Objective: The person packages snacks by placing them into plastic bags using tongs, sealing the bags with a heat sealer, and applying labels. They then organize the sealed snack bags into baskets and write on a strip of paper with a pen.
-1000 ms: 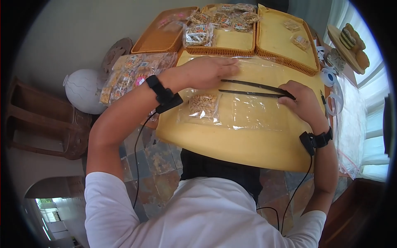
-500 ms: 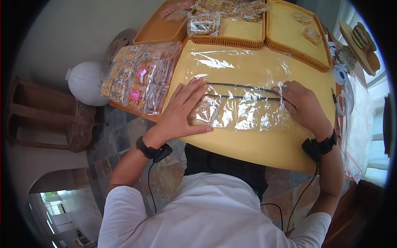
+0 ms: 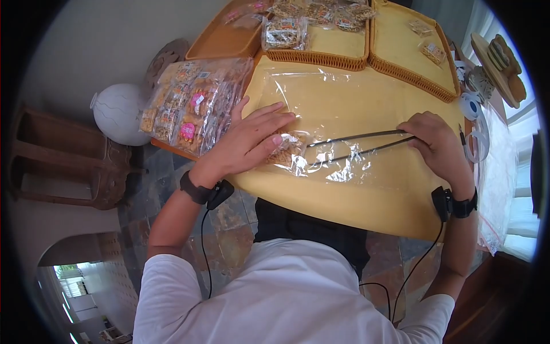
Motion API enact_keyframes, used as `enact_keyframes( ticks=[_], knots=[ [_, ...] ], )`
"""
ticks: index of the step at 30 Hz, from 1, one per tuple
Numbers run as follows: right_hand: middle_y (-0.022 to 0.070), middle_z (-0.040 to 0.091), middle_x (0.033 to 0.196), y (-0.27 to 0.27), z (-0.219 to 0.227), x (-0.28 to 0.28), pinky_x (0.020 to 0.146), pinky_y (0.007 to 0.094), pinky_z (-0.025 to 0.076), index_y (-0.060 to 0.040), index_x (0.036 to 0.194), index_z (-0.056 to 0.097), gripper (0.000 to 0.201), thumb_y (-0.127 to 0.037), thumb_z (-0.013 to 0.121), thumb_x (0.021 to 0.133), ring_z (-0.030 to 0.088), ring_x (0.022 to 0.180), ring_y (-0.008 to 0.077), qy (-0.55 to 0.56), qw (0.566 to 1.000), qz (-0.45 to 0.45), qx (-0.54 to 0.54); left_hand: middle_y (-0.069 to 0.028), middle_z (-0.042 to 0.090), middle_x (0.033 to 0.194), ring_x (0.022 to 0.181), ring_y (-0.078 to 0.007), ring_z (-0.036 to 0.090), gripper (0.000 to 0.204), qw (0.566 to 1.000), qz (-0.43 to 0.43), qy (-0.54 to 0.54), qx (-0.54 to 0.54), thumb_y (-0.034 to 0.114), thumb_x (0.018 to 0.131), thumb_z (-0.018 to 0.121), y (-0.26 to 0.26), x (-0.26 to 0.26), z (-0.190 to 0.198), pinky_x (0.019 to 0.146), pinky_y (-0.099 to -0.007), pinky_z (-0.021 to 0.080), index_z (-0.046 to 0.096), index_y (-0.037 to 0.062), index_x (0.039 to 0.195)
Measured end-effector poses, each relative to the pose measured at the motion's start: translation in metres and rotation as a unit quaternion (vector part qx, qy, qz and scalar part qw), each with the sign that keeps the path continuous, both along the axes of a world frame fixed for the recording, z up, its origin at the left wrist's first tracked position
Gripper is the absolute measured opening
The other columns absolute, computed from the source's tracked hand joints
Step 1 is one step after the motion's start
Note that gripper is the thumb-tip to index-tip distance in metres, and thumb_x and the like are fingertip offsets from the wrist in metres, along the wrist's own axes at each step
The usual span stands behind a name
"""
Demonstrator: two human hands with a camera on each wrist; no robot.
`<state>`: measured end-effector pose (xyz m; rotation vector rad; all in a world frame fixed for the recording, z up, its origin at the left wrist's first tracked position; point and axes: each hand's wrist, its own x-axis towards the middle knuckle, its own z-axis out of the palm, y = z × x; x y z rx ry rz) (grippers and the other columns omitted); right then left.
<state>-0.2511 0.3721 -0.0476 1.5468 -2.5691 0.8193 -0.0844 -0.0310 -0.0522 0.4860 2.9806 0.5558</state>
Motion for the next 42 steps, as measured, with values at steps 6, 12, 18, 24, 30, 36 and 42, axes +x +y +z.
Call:
enact_keyframes(
  ticks=[6,12,18,24,30,36,42],
  knots=[
    [0.0143,0.069,0.097,-0.016,-0.009,0.013,0.087,0.0463,0.052,-0.0009,0.11,0.074,0.029,-0.001,0.076,0.082,0.064,0.095,0.0367,0.009,0.999,0.053,-0.004,-0.0092,0.06,0.158,0.158,-0.0276,0.041,0.055,1.0,0.014,0.015,-0.003,0.04,0.114,0.038,0.005,0.001,0.0,0.131,-0.0578,-0.002,0.056,0.0115,0.157],
    [0.0153,0.068,0.101,-0.003,-0.01,0.001,0.089,0.047,0.054,-0.0014,0.116,0.072,0.031,-0.004,0.076,0.085,0.065,0.098,0.0379,0.006,1.0,-0.018,0.011,-0.0123,0.058,0.16,0.158,-0.028,0.042,0.055,0.999,0.033,0.024,0.007,0.039,0.115,0.037,0.008,0.006,-0.007,0.13,-0.0575,0.0,0.054,0.011,0.158],
    [0.015,0.069,0.109,-0.026,-0.016,0.029,0.091,0.0466,0.056,-0.0033,0.123,0.069,0.037,-0.007,0.077,0.087,0.067,0.103,0.0368,0.025,1.0,0.002,0.019,-0.0136,0.057,0.16,0.157,-0.0286,0.042,0.055,0.998,0.058,0.034,0.017,0.038,0.114,0.037,0.013,0.007,-0.01,0.129,-0.0583,0.0,0.051,0.0103,0.16],
    [0.0145,0.069,0.104,-0.012,-0.01,0.01,0.088,0.0467,0.055,-0.002,0.119,0.071,0.033,-0.006,0.077,0.086,0.067,0.102,0.037,0.027,0.999,-0.028,0.009,-0.0147,0.042,0.172,0.162,-0.0297,0.033,0.062,0.997,0.067,0.026,-0.006,0.043,0.113,0.039,0.02,0.013,-0.015,0.13,-0.058,0.002,0.043,0.0089,0.165],
    [0.0154,0.07,0.106,-0.016,-0.009,0.019,0.088,0.0474,0.055,-0.0015,0.115,0.073,0.029,-0.007,0.077,0.087,0.067,0.1,0.0379,0.0,1.0,0.021,0.007,-0.0198,0.028,0.177,0.165,-0.0358,0.024,0.077,0.988,0.074,0.133,-0.03,0.05,0.106,0.056,0.034,0.027,-0.029,0.131,-0.0564,0.007,0.036,0.0089,0.168],
    [0.0158,0.071,0.109,-0.022,-0.013,0.024,0.091,0.0454,0.057,-0.0021,0.118,0.075,0.028,-0.009,0.077,0.091,0.069,0.103,0.038,-0.027,1.0,0.002,0.016,-0.0199,0.031,0.176,0.164,-0.0382,0.027,0.08,0.989,0.064,0.119,-0.059,0.056,0.106,0.053,0.04,0.033,-0.021,0.131,-0.0549,0.014,0.038,0.0057,0.167],
    [0.0148,0.069,0.111,-0.039,-0.019,0.03,0.091,0.0471,0.057,-0.0025,0.123,0.071,0.026,-0.012,0.067,0.099,0.068,0.103,0.0383,-0.069,0.997,-0.006,0.021,-0.015,0.037,0.173,0.161,-0.0349,0.034,0.082,0.991,0.029,0.102,-0.081,0.059,0.102,0.06,0.059,0.043,-0.025,0.13,-0.0559,0.023,0.043,0.0099,0.165]
  ],
)
